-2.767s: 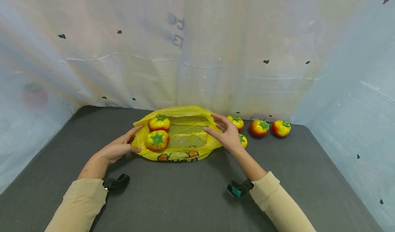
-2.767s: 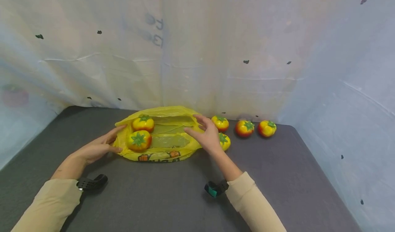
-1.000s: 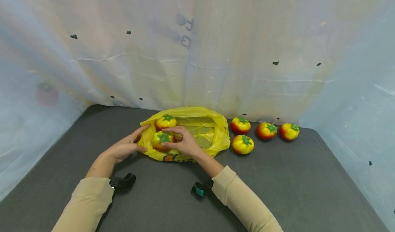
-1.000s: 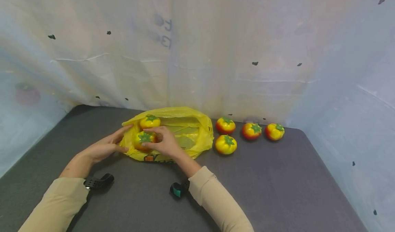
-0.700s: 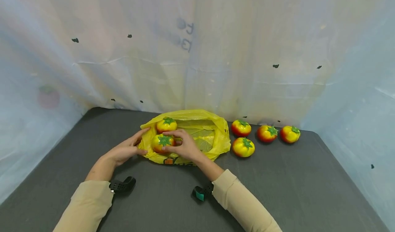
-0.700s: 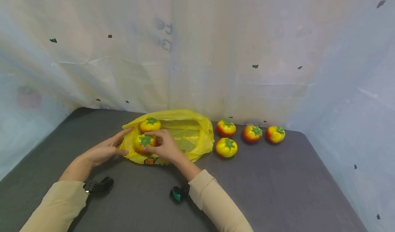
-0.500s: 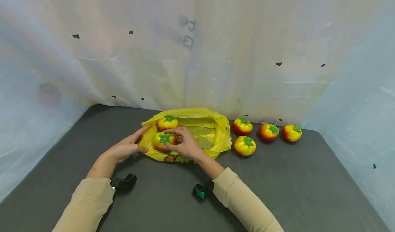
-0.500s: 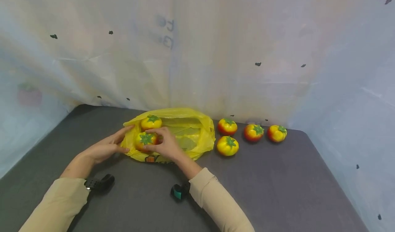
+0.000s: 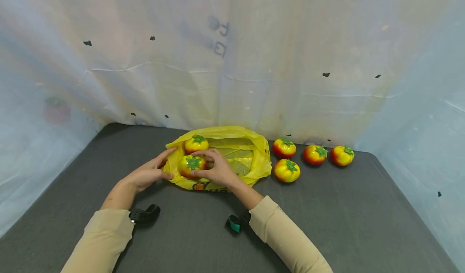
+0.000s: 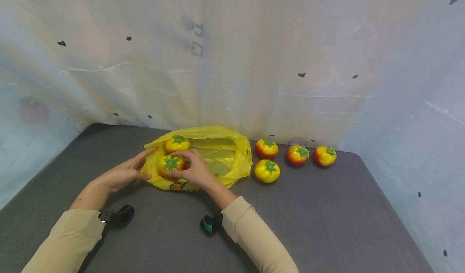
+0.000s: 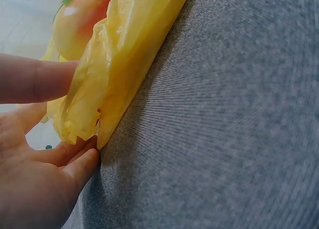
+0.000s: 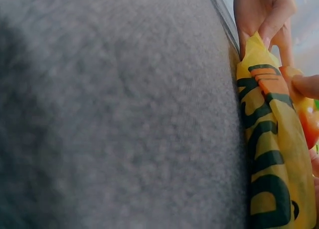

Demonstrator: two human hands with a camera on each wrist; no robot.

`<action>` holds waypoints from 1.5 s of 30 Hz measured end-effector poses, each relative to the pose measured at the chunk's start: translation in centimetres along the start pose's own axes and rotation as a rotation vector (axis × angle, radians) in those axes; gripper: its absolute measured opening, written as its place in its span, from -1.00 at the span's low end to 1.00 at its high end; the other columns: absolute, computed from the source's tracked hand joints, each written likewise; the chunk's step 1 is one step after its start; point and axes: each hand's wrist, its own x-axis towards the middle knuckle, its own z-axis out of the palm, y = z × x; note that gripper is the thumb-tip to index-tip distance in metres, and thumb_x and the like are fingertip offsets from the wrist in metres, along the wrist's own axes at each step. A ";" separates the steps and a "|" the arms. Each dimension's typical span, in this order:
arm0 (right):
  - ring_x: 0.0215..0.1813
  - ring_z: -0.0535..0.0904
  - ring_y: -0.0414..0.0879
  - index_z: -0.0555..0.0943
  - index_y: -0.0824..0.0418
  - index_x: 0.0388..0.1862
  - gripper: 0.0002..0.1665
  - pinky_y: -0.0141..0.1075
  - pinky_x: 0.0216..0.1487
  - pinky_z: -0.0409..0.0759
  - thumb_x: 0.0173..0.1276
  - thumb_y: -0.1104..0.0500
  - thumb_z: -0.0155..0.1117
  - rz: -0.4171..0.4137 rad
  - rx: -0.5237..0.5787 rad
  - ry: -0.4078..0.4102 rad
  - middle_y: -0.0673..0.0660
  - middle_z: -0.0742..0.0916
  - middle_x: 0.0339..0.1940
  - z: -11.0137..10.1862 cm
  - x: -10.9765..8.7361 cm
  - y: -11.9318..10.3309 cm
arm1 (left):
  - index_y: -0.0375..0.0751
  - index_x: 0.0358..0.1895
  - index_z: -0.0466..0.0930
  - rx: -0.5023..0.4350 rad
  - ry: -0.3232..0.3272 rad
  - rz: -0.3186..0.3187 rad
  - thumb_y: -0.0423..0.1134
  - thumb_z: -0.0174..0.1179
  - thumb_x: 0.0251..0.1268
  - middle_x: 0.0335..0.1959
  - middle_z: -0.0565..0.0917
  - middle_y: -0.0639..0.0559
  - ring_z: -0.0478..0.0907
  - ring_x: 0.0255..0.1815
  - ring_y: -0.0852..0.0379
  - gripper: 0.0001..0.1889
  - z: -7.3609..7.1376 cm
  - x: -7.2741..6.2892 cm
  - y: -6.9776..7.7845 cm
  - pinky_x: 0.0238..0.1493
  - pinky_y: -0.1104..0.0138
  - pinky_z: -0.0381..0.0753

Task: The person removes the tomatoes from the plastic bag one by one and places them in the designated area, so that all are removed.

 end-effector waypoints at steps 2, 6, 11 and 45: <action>0.27 0.43 0.04 0.56 0.00 0.21 -0.44 -0.13 0.23 0.48 0.19 0.07 0.43 0.003 -0.003 0.007 0.14 0.46 0.27 0.0 0.1 0.1 | 0.04 0.56 -0.37 0.000 -0.001 0.003 -0.43 0.16 0.19 0.53 -0.38 -0.35 -0.38 0.51 -0.39 0.02 0.0 0.1 0.1 0.36 -0.33 -0.26; 0.24 0.45 0.02 0.57 0.02 0.19 -0.44 -0.17 0.22 0.50 0.18 0.08 0.44 -0.018 -0.021 0.022 0.13 0.48 0.23 -0.1 0.1 0.1 | 0.03 0.56 -0.37 0.006 0.003 -0.002 -0.43 0.16 0.20 0.53 -0.39 -0.33 -0.39 0.51 -0.37 0.02 -0.2 0.3 0.2 0.37 -0.32 -0.27; 0.26 0.42 -0.01 0.58 0.08 0.18 -0.46 -0.12 0.27 0.46 0.18 0.12 0.43 -0.062 0.005 0.030 0.12 0.52 0.23 -0.5 -0.4 0.0 | 0.03 0.56 -0.38 -0.001 -0.005 0.004 -0.42 0.17 0.20 0.53 -0.40 -0.33 -0.39 0.51 -0.37 0.03 -0.2 0.3 0.2 0.37 -0.31 -0.26; 0.23 0.49 0.06 0.60 -0.17 0.15 -0.45 -0.07 0.17 0.52 0.14 0.01 0.47 0.029 0.039 0.140 0.00 0.54 0.18 -4.9 -4.3 0.1 | 0.05 0.56 -0.39 -0.002 -0.012 0.003 -0.44 0.17 0.20 0.53 -0.44 -0.30 -0.42 0.51 -0.36 0.03 -0.1 0.4 -0.1 0.37 -0.31 -0.26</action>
